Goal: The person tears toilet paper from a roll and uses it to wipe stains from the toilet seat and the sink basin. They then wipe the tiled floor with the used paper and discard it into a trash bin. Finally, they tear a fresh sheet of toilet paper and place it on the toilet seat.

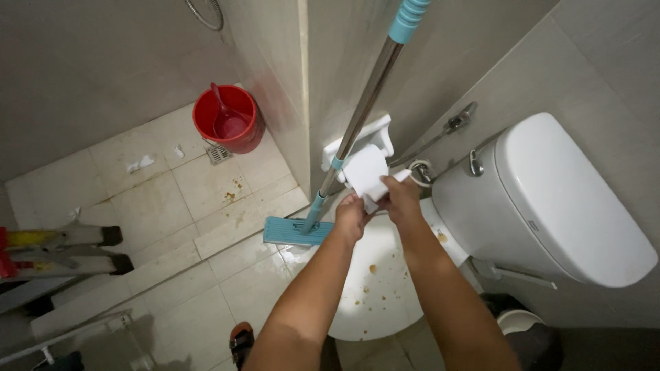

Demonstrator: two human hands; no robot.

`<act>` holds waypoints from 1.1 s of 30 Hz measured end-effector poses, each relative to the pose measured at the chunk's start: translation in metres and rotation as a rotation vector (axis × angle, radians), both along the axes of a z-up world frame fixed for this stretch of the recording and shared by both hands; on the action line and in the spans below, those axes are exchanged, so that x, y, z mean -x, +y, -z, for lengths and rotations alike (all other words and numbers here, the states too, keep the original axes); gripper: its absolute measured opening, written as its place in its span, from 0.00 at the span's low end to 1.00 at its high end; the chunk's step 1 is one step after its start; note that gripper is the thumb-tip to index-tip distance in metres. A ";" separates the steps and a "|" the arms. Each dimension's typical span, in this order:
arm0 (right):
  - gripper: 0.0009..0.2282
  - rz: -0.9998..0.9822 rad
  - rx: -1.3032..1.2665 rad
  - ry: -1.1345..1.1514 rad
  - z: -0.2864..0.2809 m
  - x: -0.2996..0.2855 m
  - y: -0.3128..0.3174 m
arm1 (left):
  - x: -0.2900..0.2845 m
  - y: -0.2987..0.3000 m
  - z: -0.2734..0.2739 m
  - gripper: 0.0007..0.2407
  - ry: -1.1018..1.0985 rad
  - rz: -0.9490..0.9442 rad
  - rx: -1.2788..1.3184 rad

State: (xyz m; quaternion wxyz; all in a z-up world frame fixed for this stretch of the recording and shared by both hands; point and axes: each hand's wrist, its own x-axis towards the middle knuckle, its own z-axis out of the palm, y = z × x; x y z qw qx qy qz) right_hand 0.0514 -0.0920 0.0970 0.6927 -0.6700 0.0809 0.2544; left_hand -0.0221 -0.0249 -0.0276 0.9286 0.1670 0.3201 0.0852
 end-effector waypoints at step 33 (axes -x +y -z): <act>0.23 0.103 -0.055 0.070 0.041 -0.005 -0.010 | -0.029 0.037 -0.095 0.32 0.217 0.578 -1.842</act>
